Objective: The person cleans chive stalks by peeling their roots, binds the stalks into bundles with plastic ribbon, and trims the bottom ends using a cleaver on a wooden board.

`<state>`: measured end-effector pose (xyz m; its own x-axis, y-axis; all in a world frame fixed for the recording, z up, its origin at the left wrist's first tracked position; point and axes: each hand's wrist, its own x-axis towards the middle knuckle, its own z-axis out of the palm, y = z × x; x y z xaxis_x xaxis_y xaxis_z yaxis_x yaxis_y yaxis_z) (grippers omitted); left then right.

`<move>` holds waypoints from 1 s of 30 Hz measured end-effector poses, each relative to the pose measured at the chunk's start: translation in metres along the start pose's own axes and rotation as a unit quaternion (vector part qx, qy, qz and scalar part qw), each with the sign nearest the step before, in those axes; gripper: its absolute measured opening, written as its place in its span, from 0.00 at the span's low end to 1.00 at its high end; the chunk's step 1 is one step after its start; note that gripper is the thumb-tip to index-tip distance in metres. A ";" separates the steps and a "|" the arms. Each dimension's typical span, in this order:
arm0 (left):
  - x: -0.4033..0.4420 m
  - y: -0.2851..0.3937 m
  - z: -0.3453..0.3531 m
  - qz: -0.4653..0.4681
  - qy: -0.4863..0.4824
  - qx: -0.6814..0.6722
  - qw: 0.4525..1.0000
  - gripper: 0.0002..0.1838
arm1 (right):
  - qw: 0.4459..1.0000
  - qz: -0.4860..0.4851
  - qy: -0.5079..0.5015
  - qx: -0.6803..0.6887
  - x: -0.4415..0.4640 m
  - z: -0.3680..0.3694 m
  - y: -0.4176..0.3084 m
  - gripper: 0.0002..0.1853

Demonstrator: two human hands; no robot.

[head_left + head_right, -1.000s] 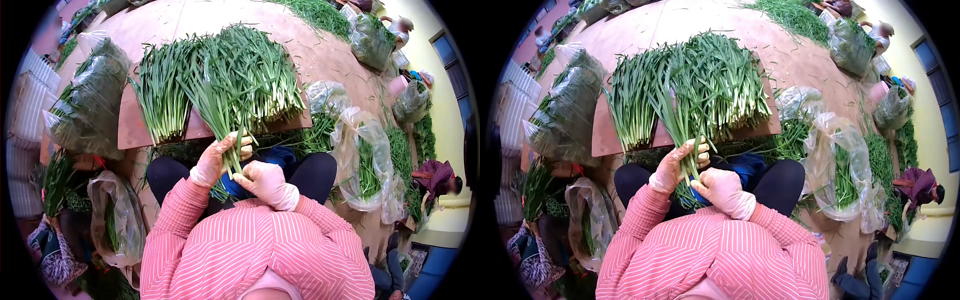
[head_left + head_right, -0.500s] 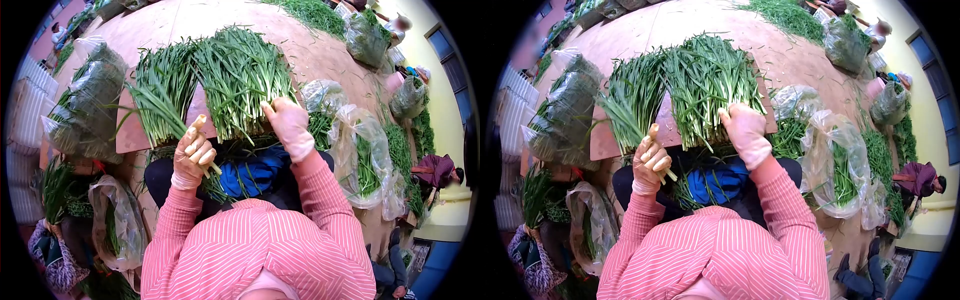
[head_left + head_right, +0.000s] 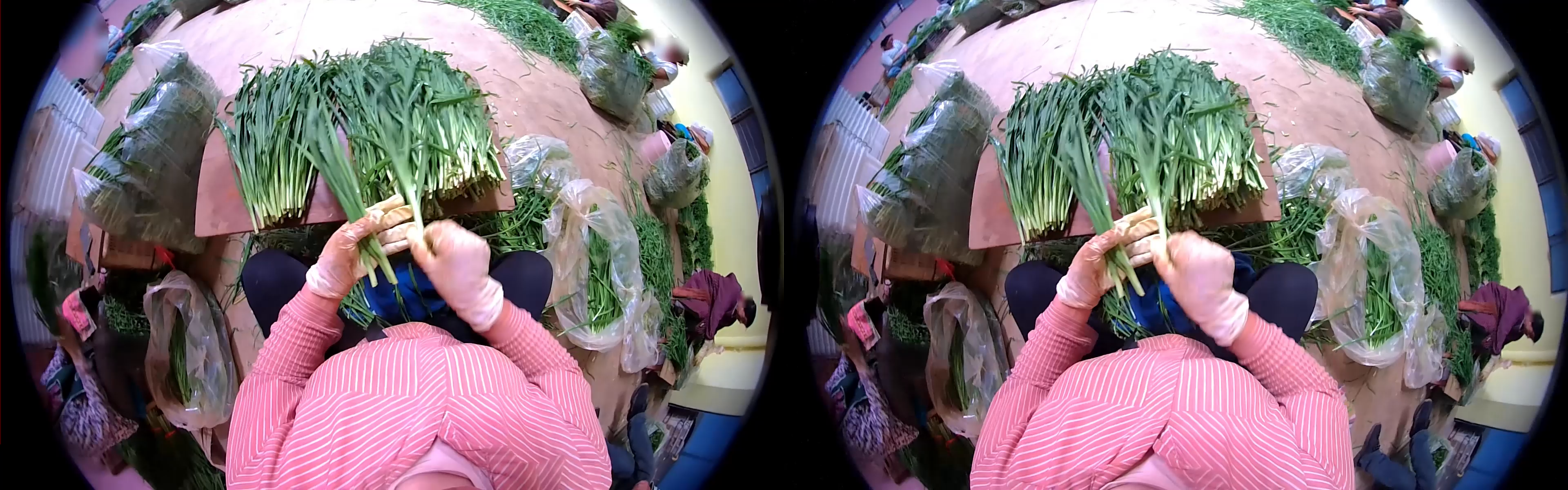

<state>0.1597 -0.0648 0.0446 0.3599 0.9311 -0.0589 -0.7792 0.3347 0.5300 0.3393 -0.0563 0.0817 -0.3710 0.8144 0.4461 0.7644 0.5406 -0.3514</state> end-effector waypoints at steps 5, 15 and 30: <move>-0.003 -0.014 0.001 0.007 -0.012 -0.042 0.999 0.33 | 0.993 -0.037 -0.076 0.085 -0.036 -0.001 -0.016 0.11; 0.000 -0.026 -0.015 0.022 0.022 -0.086 0.996 0.25 | 0.802 0.261 -0.366 0.395 -0.009 0.008 0.019 0.26; 0.002 0.033 0.004 0.165 0.137 0.102 0.971 0.19 | 0.610 0.322 -0.452 0.566 -0.014 0.052 -0.002 0.20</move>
<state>0.1373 -0.0523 0.0652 -0.0636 0.9958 -0.0653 -0.7008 0.0020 0.7133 0.3158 -0.0583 0.0335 -0.7162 0.4417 -0.5403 0.2416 -0.5694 -0.7857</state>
